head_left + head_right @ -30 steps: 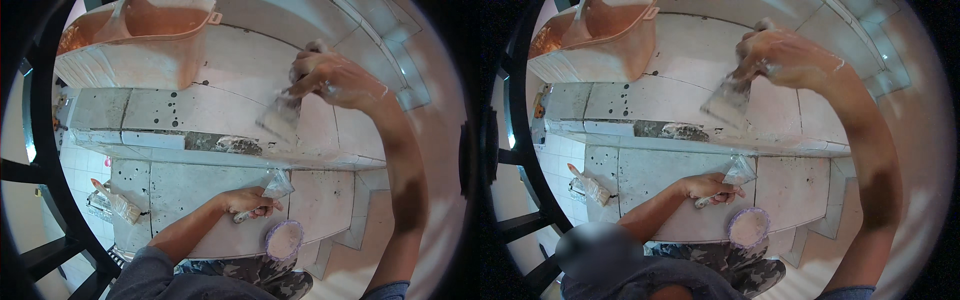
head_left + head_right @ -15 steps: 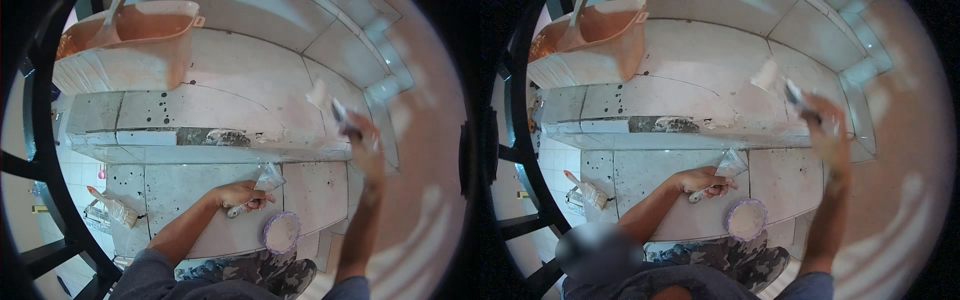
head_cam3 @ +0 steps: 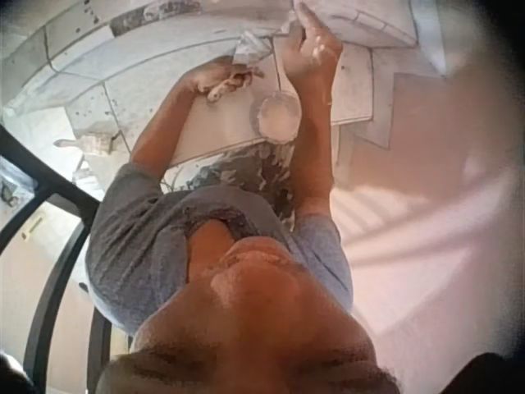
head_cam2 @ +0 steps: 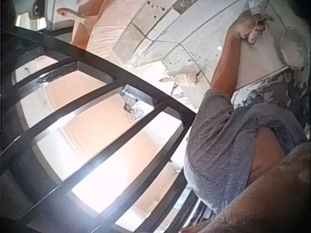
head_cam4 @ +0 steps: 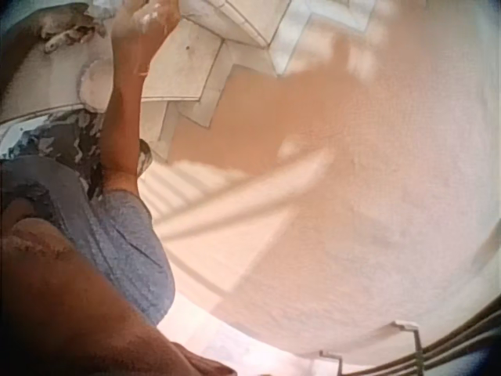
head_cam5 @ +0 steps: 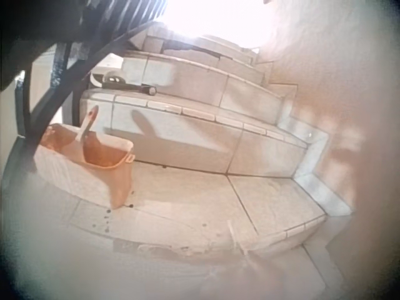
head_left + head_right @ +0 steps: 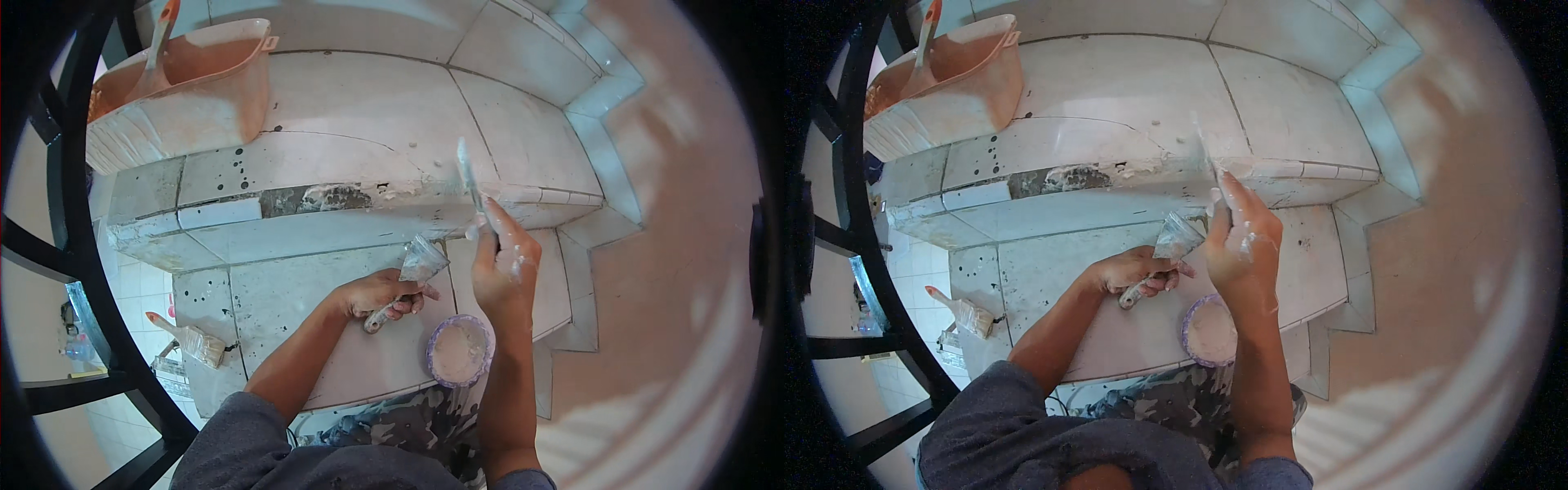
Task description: The person applies white grout to the joints between white tiles on a spiral staircase using a small trowel and a plastic bag. They scoop grout from a small bowl, spread it into the gaps, and smooth the surface repeatedly.
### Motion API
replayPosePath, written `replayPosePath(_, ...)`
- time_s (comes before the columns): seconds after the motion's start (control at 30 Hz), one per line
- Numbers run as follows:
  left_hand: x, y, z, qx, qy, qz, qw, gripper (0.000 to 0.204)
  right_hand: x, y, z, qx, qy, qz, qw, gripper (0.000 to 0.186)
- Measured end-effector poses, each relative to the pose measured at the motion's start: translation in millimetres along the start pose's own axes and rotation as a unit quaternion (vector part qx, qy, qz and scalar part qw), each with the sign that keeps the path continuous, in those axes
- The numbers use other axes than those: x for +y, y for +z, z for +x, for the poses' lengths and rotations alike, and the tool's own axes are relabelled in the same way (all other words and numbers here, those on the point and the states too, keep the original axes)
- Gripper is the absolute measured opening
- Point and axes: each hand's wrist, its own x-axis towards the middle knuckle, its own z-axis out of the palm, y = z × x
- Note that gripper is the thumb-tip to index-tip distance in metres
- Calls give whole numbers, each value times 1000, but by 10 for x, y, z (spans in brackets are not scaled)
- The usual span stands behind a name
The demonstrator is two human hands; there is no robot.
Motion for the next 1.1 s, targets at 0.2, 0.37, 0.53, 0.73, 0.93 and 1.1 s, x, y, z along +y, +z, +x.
replayPosePath(0.2, -7, 24, -2, 8, -2, -10, 1000, 40, -205, 48, -72, -9, 146, 74, 987, 27)
replayPosePath(0.37, 18, 4, -26, -3, -9, -3, 1000, 40, -342, 161, -97, -39, 77, 46, 995, 27)
replayPosePath(0.53, -72, -36, 22, -4, 15, -26, 1000, 40, -335, 39, 27, -45, 143, 74, 986, 28)
replayPosePath(0.73, -48, -51, 27, -22, 4, -12, 1000, 43, -286, 153, -7, -33, 20, 53, 998, 25)
replayPosePath(0.93, -71, -41, 4, 7, 7, -19, 1000, 46, -151, 69, 320, -51, 96, 69, 992, 26)
replayPosePath(1.1, 9, 18, 35, -11, 0, -14, 1000, 43, 105, 124, 554, -107, 99, 53, 988, 30)
